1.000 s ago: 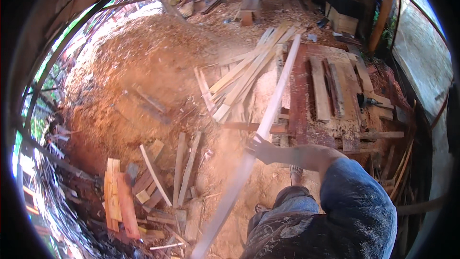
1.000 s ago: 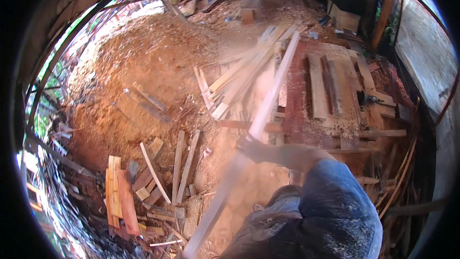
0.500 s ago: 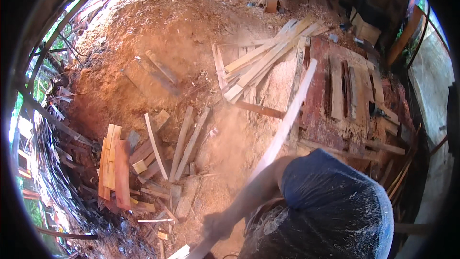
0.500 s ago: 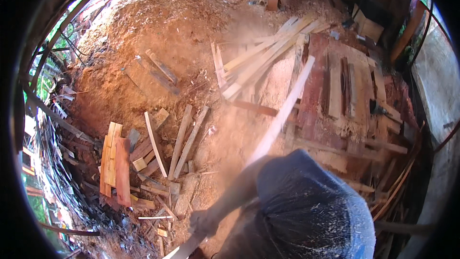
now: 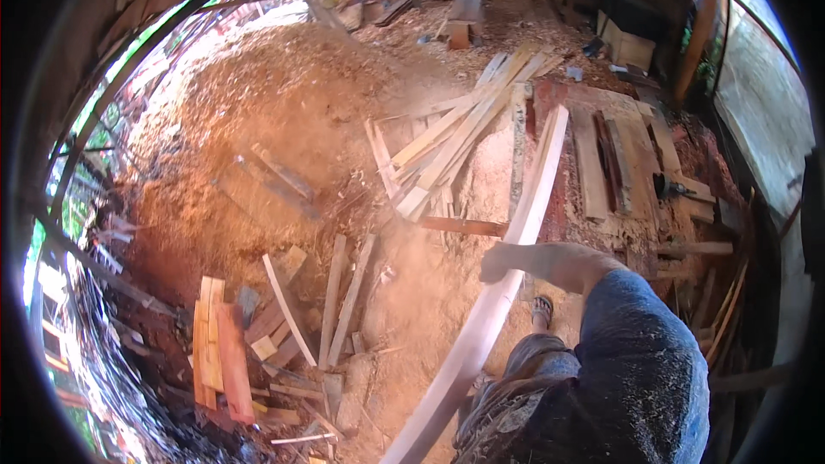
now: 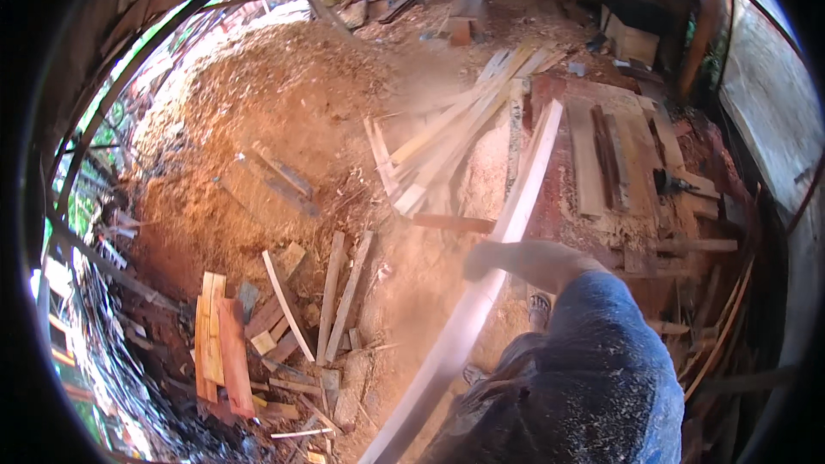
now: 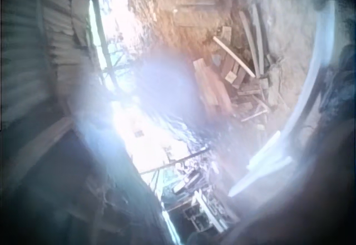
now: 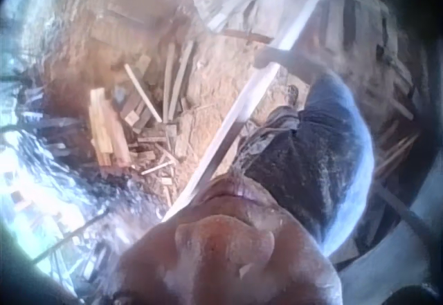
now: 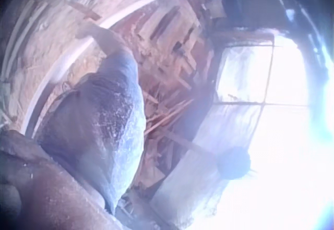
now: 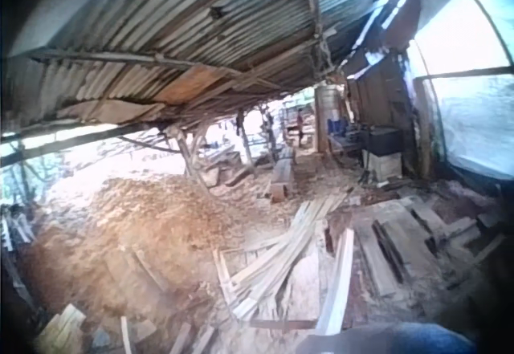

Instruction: The person pushes long wooden boards through a table saw and then stacks them onto a workbench.

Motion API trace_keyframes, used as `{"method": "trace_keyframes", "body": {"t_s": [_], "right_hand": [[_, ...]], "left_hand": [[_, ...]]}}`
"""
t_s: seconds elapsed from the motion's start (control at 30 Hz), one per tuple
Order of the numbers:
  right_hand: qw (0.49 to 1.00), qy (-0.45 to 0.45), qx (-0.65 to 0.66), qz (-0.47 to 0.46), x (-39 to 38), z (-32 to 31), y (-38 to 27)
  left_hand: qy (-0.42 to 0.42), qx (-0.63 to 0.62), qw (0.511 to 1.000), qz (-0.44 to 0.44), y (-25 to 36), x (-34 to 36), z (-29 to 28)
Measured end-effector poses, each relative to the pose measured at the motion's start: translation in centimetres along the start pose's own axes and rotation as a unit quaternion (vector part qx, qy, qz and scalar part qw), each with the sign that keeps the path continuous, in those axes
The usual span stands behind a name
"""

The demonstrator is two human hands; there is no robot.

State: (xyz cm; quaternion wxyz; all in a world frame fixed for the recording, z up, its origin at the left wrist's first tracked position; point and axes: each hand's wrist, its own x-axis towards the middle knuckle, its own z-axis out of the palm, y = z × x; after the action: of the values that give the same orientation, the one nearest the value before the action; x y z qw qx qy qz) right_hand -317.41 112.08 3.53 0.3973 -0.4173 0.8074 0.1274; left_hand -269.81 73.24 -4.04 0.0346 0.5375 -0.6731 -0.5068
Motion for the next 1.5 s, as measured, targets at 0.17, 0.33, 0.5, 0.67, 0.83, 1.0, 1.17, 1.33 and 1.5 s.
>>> {"method": "trace_keyframes", "body": {"t_s": [0.17, 0.33, 0.5, 0.67, 0.83, 1.0, 1.17, 1.33, 1.5], "right_hand": [[0.984, 0.106, 0.066, 0.128, -13.6, -2.8, 0.5], [0.965, 0.000, 0.166, 0.203, -20.6, 4.2, 5.3], [0.920, -0.040, 0.253, 0.297, -29.9, 22.1, 5.4], [0.943, 0.220, 0.117, 0.218, -37.0, 54.7, 0.3], [0.848, 0.209, 0.266, 0.408, -40.2, 60.9, -22.2], [0.594, 0.163, 0.480, 0.625, -44.2, 74.1, -43.3], [0.373, 0.193, 0.467, 0.778, -44.7, 86.9, -66.4], [0.321, 0.224, 0.352, 0.850, -41.7, 84.5, -78.3], [0.195, 0.121, 0.604, 0.763, -43.1, 78.7, -84.7]], "left_hand": [[-0.048, -0.316, 0.947, 0.013, 1.0, 0.6, 2.9], [-0.138, -0.485, 0.862, 0.045, 1.2, 0.7, 4.5], [-0.300, -0.563, 0.764, 0.096, 2.1, 0.4, 7.3], [-0.453, -0.549, 0.701, 0.036, 5.3, -2.3, 13.6], [-0.449, -0.430, 0.783, -0.026, 6.8, -7.1, 18.0], [-0.597, -0.319, 0.734, -0.060, -0.3, -12.1, 26.3], [-0.571, -0.189, 0.798, 0.045, -7.2, -27.7, 31.2], [-0.699, -0.109, 0.706, 0.016, -13.1, -33.0, 31.9], [-0.684, -0.117, 0.694, -0.195, -14.6, -41.2, 31.4]]}}
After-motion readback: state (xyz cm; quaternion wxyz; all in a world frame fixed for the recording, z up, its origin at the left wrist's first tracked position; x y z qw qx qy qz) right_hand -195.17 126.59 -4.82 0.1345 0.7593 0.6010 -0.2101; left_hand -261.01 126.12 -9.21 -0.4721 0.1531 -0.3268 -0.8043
